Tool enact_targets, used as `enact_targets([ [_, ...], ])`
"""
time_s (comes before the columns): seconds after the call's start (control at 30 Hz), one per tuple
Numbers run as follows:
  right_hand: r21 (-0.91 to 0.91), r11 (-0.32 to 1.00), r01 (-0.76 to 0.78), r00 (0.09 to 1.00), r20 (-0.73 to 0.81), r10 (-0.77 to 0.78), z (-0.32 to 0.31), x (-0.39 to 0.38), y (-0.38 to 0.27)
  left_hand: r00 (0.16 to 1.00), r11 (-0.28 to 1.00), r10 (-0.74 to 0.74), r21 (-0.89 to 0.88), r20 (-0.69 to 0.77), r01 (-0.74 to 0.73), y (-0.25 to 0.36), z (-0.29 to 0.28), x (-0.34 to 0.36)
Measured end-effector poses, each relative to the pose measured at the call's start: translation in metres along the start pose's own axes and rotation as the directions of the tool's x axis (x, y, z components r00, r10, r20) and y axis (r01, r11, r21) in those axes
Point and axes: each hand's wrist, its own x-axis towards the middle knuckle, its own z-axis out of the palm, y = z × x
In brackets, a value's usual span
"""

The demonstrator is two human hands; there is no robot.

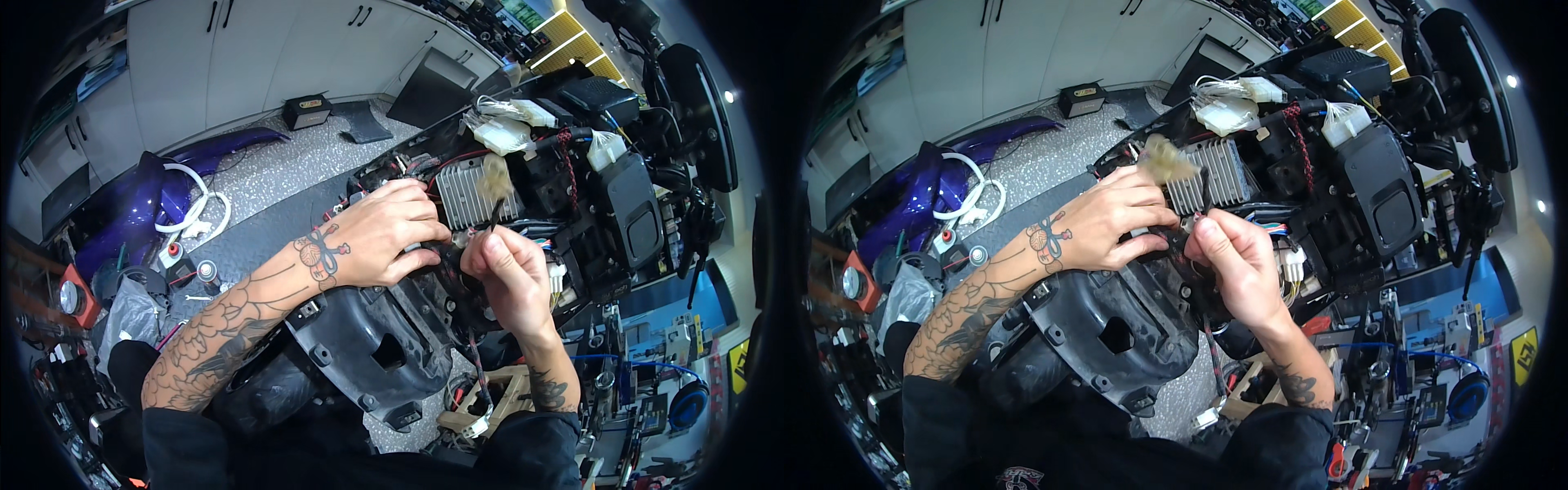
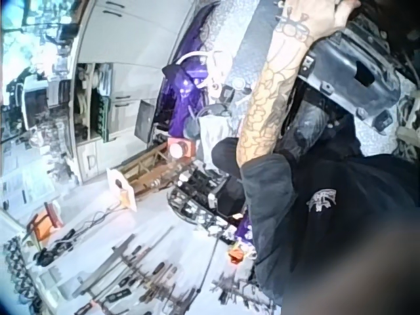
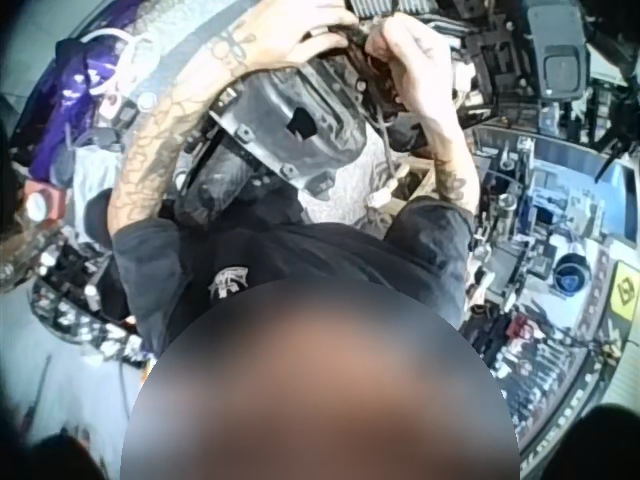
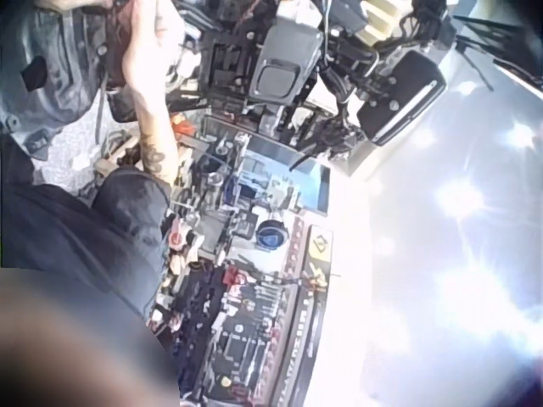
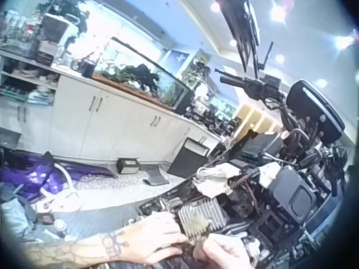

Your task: The person works on a purple motorcycle in a workshop, using a screwdriver to adjust components near the handlebar and dashboard. They wipe the dashboard with a cloth and then connect and organize electrical wires within the handlebar assembly.

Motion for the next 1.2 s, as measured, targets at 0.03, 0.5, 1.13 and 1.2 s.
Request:
enact_targets([
  [0.03, 0.046, 0.999, 0.003, 1.0, -0.004, -0.003, 0.0, 0.001, 0.0, 1.0, 1.0, -0.009, 0.002, 0.015, 0.009, 0.0, 0.001, 0.0],
  [0.5, -0.56, 0.773, 0.3, 0.953, 0.205, -0.221, 0.018, -0.016, -0.005, 0.996, 0.998, -0.008, 0.069, 0.084, 0.003, 0.003, -0.005, 0.002],
  [1.13, -0.745, 0.667, 0.011, 0.971, 0.169, 0.172, 0.05, 0.066, -0.083, 0.987, 0.991, -0.112, -0.062, 0.112, 0.12, 0.011, -0.012, 0.001],
  [1.2, -0.761, 0.647, 0.038, 0.961, 0.205, 0.184, 0.05, 0.077, -0.083, 0.963, 0.972, -0.216, -0.061, 0.163, 0.228, 0.014, -0.012, 0.0],
])
